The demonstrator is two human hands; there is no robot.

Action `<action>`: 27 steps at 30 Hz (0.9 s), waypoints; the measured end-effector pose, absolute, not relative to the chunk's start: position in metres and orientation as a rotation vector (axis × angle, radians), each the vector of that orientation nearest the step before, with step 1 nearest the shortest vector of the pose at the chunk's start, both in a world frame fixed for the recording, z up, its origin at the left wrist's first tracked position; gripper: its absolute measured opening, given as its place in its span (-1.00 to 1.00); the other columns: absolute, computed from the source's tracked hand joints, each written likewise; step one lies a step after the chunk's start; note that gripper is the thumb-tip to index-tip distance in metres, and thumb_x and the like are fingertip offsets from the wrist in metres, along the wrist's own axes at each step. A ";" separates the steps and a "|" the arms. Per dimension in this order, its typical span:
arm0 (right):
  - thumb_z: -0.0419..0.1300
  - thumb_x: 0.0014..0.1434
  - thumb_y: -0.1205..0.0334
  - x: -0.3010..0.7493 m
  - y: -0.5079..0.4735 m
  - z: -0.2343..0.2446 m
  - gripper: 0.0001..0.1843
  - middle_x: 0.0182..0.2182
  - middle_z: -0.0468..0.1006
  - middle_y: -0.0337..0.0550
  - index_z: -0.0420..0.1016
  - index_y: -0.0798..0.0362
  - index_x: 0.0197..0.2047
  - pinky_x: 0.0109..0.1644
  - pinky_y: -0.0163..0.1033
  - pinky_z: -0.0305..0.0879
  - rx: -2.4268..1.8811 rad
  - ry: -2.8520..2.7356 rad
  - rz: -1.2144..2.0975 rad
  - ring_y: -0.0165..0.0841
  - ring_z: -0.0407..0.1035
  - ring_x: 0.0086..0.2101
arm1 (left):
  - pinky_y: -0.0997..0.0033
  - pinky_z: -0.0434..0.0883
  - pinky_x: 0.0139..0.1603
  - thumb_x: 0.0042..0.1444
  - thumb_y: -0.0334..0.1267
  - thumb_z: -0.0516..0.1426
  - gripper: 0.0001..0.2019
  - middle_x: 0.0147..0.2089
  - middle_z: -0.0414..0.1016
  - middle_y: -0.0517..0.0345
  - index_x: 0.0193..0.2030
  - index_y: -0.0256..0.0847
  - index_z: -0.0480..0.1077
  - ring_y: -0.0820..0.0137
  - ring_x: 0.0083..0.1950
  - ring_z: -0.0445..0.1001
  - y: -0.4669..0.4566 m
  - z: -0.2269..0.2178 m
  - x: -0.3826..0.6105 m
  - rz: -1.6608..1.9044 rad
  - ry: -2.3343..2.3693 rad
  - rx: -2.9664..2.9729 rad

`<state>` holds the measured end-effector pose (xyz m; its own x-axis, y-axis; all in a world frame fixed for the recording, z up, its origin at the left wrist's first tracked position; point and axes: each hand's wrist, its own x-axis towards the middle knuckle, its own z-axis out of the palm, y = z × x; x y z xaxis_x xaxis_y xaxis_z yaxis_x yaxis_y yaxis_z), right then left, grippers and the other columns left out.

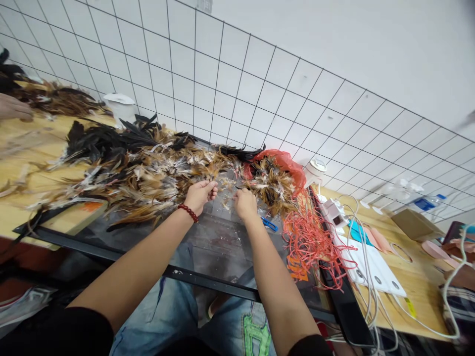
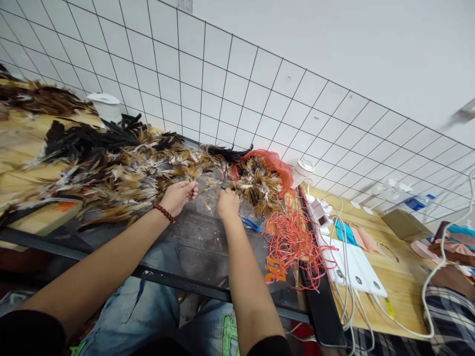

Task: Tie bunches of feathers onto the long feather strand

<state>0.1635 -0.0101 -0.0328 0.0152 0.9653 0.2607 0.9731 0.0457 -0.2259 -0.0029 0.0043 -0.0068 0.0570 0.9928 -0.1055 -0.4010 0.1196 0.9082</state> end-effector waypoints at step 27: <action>-0.08 0.29 0.31 0.162 -0.015 -0.018 -0.72 -0.10 0.48 -0.06 0.44 0.02 -0.11 -0.04 -0.22 0.12 -1.966 -1.843 -0.115 -0.26 0.31 -0.07 | 0.52 0.28 -0.48 -0.31 -0.08 0.38 -0.63 -0.53 0.41 0.19 -0.48 -0.34 0.43 0.56 -0.53 0.33 -0.002 -0.007 0.004 1.261 0.905 0.877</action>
